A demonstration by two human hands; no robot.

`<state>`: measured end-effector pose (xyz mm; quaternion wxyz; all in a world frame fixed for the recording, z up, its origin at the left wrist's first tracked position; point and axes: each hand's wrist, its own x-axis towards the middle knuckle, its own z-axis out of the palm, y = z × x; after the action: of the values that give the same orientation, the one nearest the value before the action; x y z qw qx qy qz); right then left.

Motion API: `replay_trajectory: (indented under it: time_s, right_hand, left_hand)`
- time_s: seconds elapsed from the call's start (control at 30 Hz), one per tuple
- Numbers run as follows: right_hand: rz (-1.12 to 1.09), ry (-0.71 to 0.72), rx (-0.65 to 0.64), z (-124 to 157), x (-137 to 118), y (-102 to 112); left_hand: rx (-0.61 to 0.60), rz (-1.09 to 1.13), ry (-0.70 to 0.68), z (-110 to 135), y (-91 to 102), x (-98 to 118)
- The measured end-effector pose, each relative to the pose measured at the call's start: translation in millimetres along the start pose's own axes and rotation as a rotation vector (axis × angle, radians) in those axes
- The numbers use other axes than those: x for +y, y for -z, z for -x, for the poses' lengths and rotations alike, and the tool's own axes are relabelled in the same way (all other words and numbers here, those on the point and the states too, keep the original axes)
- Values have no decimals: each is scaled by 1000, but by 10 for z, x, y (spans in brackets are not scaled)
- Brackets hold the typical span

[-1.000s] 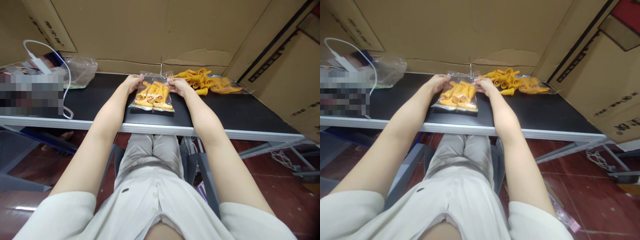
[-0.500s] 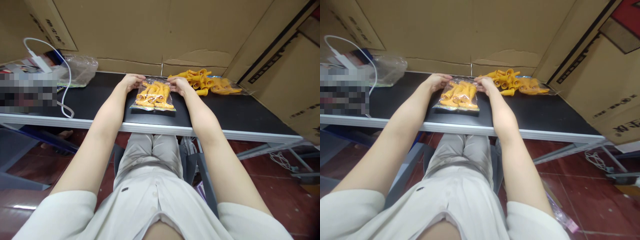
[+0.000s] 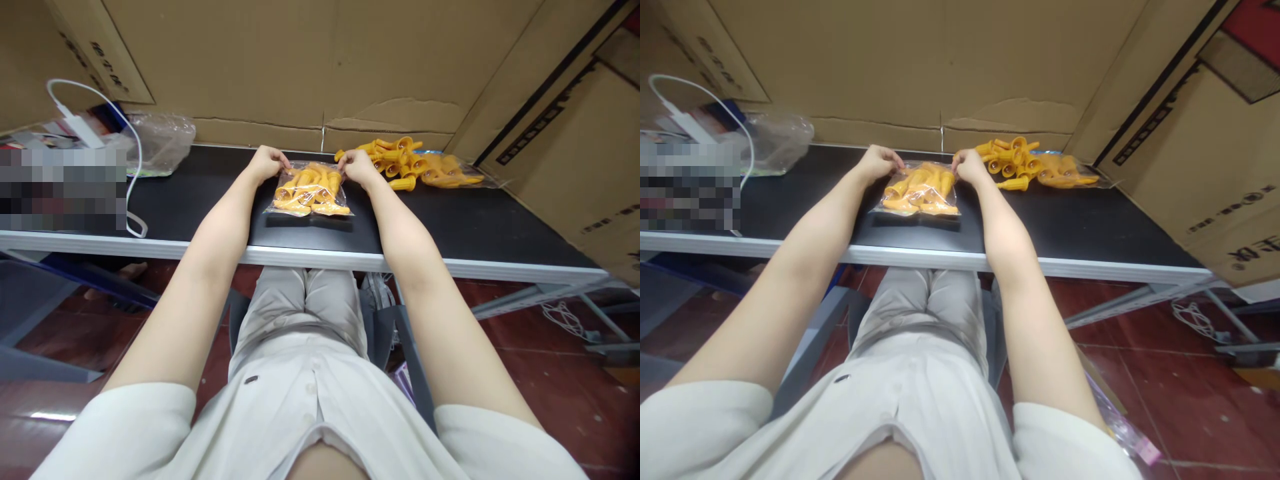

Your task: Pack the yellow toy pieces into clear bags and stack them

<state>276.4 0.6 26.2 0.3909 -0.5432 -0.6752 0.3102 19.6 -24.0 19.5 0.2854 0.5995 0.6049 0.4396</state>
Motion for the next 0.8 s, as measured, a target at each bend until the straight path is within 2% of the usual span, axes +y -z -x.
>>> replay_trajectory:
  time_s: [0.13, 0.23, 0.33, 0.5, 0.63, 0.73, 0.8]
  right_hand:
    - [311, 200, -10, -45, 48, 54]
    - [459, 289, -29, -44, 59, 64]
    - [511, 297, -63, -43, 61, 37]
    - [543, 223, -60, -38, 18, -24]
    - [431, 197, -26, -27, 11, -33]
    - [170, 127, -21, -13, 35, -11]
    - [-45, 46, -75, 11, 41, 23]
  left_hand:
    - [-13, -111, -72, 33, -3, 28]
    - [-19, -201, -113, 54, 1, 52]
    - [-29, -246, -143, 59, 6, 63]
    - [-29, -314, -180, 49, 18, 40]
    - [12, -401, -265, -17, 18, -37]
    - [57, -410, -351, -120, 15, -122]
    - [84, -407, -405, -189, 13, -169]
